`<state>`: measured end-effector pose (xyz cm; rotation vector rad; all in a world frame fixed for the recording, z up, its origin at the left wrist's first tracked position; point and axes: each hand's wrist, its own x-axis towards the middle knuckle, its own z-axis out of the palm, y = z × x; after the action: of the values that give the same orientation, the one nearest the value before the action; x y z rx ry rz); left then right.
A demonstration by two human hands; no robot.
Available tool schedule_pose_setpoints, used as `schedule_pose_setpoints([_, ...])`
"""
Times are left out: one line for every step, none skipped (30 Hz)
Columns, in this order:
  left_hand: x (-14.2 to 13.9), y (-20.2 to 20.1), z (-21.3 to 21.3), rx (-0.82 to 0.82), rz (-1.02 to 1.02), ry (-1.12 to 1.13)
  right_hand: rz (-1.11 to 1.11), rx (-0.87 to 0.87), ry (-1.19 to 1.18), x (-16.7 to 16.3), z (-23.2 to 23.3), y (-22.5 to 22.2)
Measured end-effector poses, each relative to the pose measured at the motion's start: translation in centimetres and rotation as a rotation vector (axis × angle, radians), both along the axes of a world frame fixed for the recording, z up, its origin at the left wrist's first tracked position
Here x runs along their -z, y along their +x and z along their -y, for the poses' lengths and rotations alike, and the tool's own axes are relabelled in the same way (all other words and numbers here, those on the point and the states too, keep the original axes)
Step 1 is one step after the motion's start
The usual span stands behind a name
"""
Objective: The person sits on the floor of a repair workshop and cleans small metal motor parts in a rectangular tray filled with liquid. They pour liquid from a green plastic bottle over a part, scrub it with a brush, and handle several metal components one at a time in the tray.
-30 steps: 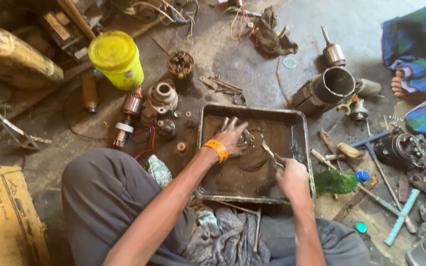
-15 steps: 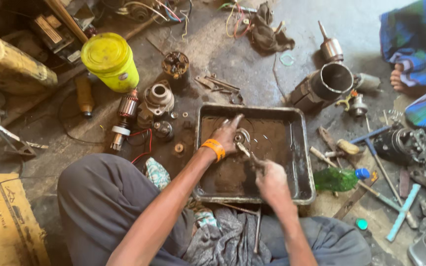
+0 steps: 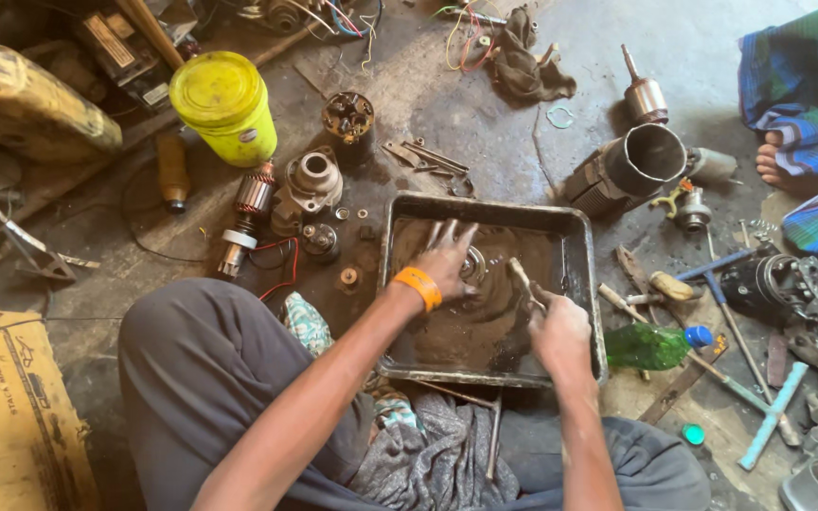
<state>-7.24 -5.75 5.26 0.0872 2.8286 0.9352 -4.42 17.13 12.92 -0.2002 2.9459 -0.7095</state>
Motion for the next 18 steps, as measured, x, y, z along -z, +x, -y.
schedule_pose_setpoints([0.0, 0.2, -0.5, -0.033, 0.037, -0.002, -0.004, -0.032, -0.052, 0.5, 0.0, -0.3])
schedule_pose_setpoints([0.0, 0.5, -0.9, -0.064, 0.072, -0.005, -0.010, -0.064, -0.104, 1.1, 0.0, -0.5])
schedule_pose_setpoints([0.2, 0.5, -1.1, -0.098, 0.109, -0.007, -0.014, -0.097, -0.156, 1.6, -0.3, -0.5])
schedule_pose_setpoints([0.4, 0.5, -1.3, -0.093, 0.052, -0.019, -0.012, -0.109, -0.171, 2.1, -0.3, -0.4])
schedule_pose_setpoints([0.6, 0.4, -1.3, -0.088, -0.001, -0.031, -0.006, -0.121, -0.186, 2.6, -0.4, -0.2])
schedule_pose_setpoints([0.9, 0.3, -1.3, -0.083, -0.055, -0.044, -0.001, -0.134, -0.202, 3.0, -0.4, -0.1])
schedule_pose_setpoints([1.1, 0.3, -1.1, -0.071, -0.050, -0.016, -0.042, -0.168, -0.202, 3.4, -0.1, 0.0])
schedule_pose_setpoints([1.3, 0.2, -0.9, -0.056, -0.044, 0.018, -0.082, -0.199, -0.196, 3.6, 0.1, 0.1])
schedule_pose_setpoints([1.5, 0.1, -0.8, -0.042, -0.038, 0.056, -0.120, -0.231, -0.186, 3.8, 0.6, 0.0])
schedule_pose_setpoints([1.6, 0.1, -0.6, -0.022, -0.062, 0.093, -0.174, -0.222, -0.180, 3.7, 1.0, 0.0])
schedule_pose_setpoints([1.5, 0.0, -0.3, 0.004, -0.085, 0.130, -0.227, -0.206, -0.173, 3.6, 1.4, 0.0])
schedule_pose_setpoints([1.5, -0.1, -0.1, 0.030, -0.117, 0.166, -0.290, -0.190, -0.166, 3.4, 1.7, -0.1])
schedule_pose_setpoints([1.3, -0.3, 0.1, 0.009, -0.074, 0.134, -0.229, -0.167, -0.157, 3.0, 1.8, 0.0])
schedule_pose_setpoints([1.1, -0.5, 0.3, -0.016, -0.027, 0.103, -0.163, -0.144, -0.148, 2.5, 1.7, 0.1])
schedule_pose_setpoints([0.9, -0.6, 0.4, -0.038, 0.024, 0.069, -0.093, -0.120, -0.142, 2.1, 1.5, 0.3])
schedule_pose_setpoints([0.8, -0.9, 0.4, -0.040, 0.058, 0.069, -0.014, -0.090, -0.157, 1.7, 1.3, 0.4])
schedule_pose_setpoints([0.8, -1.0, 0.3, -0.049, 0.093, 0.069, 0.066, -0.069, -0.171, 1.4, 1.2, 0.6])
schedule_pose_setpoints([0.8, -1.0, 0.2, -0.063, 0.131, 0.075, 0.152, -0.051, -0.180, 1.3, 1.3, 0.7])
